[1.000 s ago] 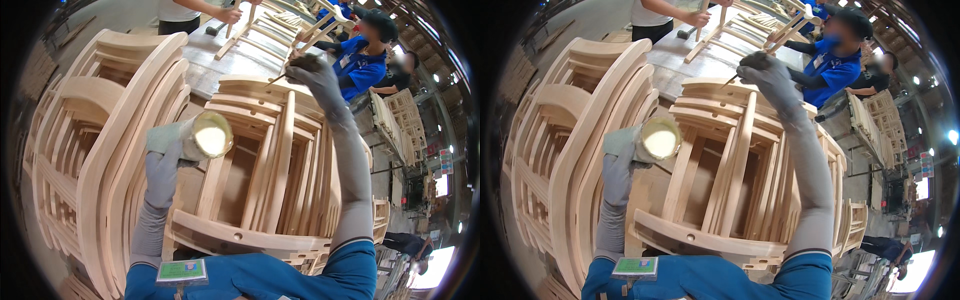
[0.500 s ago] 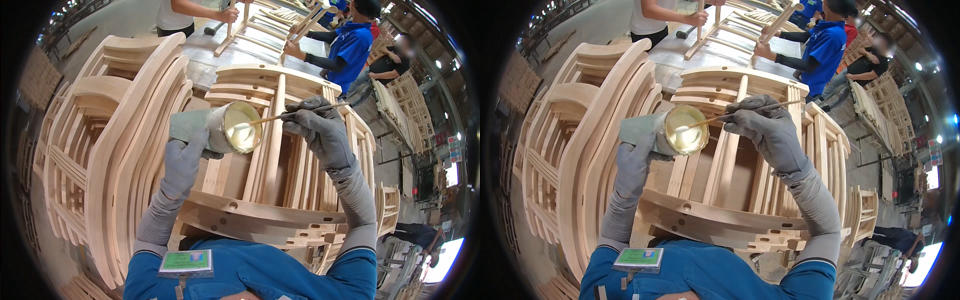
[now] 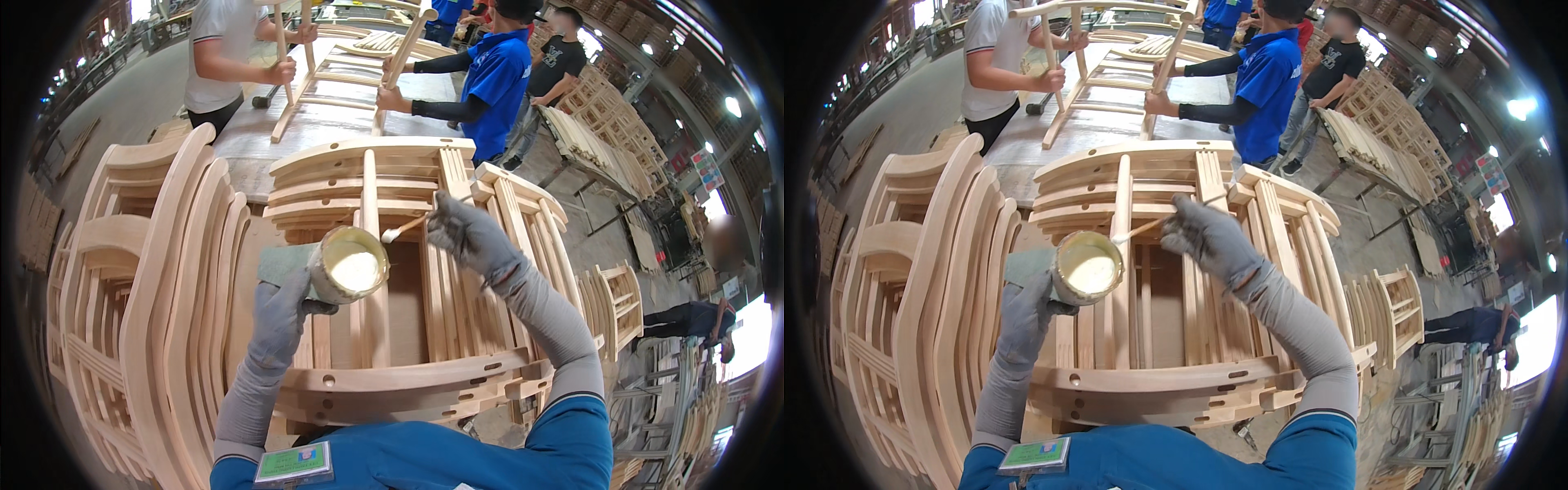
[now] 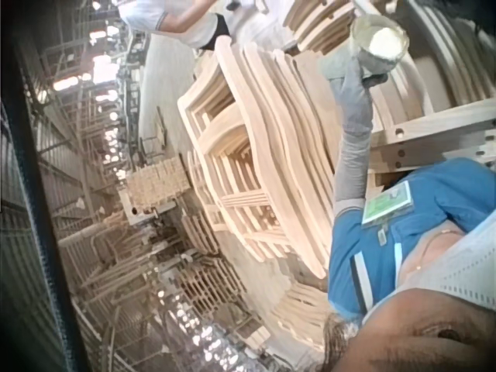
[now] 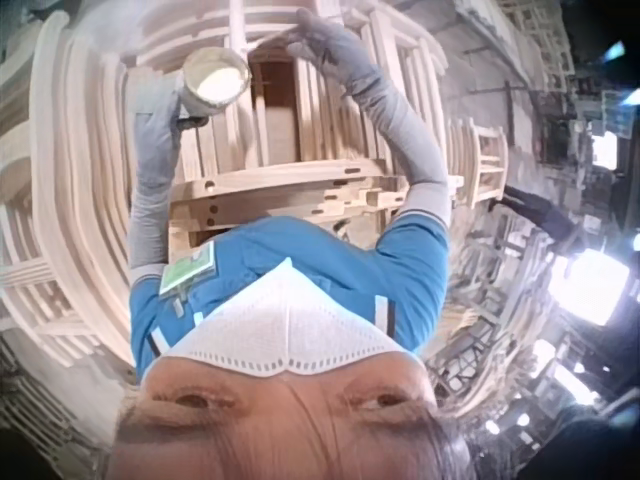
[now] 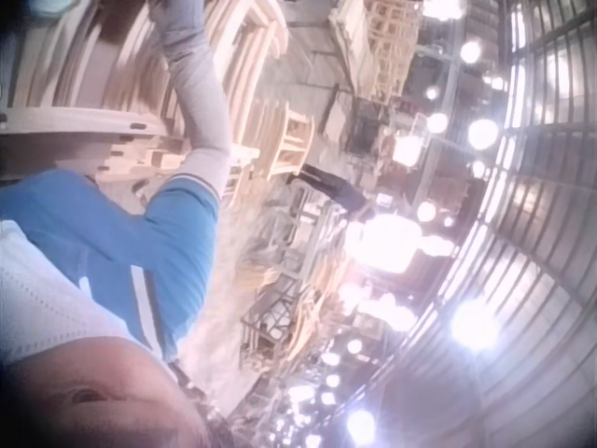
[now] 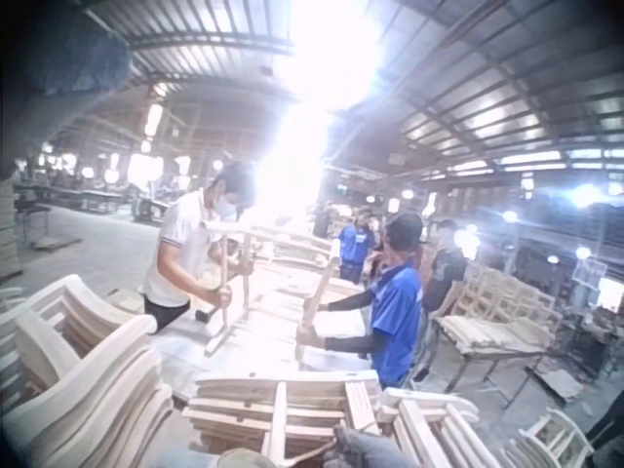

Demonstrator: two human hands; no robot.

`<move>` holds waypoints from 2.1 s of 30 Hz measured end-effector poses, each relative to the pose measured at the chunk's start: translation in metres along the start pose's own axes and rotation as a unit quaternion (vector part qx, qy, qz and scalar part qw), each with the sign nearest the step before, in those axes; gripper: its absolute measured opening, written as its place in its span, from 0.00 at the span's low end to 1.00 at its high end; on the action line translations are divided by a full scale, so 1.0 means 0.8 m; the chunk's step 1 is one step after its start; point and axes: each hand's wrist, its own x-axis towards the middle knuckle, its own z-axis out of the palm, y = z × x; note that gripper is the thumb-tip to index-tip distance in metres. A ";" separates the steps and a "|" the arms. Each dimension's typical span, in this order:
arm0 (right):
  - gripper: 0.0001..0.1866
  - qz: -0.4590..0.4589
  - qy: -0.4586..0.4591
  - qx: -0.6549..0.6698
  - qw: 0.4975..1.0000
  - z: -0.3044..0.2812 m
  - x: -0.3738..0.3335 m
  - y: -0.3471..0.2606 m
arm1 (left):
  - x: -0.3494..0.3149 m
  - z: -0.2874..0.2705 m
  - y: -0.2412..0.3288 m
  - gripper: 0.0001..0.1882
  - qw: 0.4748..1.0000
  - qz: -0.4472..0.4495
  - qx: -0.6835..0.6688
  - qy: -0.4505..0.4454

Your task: The person mixes a yellowish liquid into a container, stirs it with a brush, and applies the mixture to wooden chair frames using a brush. The person works on multiple chairs in a workshop setting.

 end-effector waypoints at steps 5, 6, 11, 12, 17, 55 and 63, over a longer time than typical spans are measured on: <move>0.10 -0.213 0.145 -0.141 0.956 -0.070 0.074 -0.121 | 0.011 -0.003 0.004 0.17 1.000 -0.003 -0.008 0.021; 0.11 -0.265 0.167 -0.207 0.927 -0.083 0.087 -0.143 | 0.013 -0.006 0.003 0.17 1.000 0.004 0.000 0.012; 0.12 -0.296 0.274 -0.294 0.867 -0.104 0.146 -0.182 | 0.018 -0.017 0.000 0.17 1.000 -0.001 0.001 0.017; 0.11 -0.291 0.268 -0.295 0.870 -0.102 0.156 -0.182 | 0.018 -0.019 0.000 0.17 1.000 -0.002 0.005 0.028; 0.10 -0.274 0.243 -0.303 0.880 -0.104 0.183 -0.176 | 0.020 -0.037 -0.002 0.17 0.998 -0.014 0.012 0.061; 0.09 -0.196 0.188 -0.203 0.941 -0.154 0.178 -0.177 | 0.010 -0.043 0.006 0.17 0.997 0.022 0.018 0.076; 0.10 -0.263 0.098 -0.279 0.919 -0.014 0.018 -0.141 | -0.028 -0.008 0.022 0.17 0.997 0.055 0.028 0.050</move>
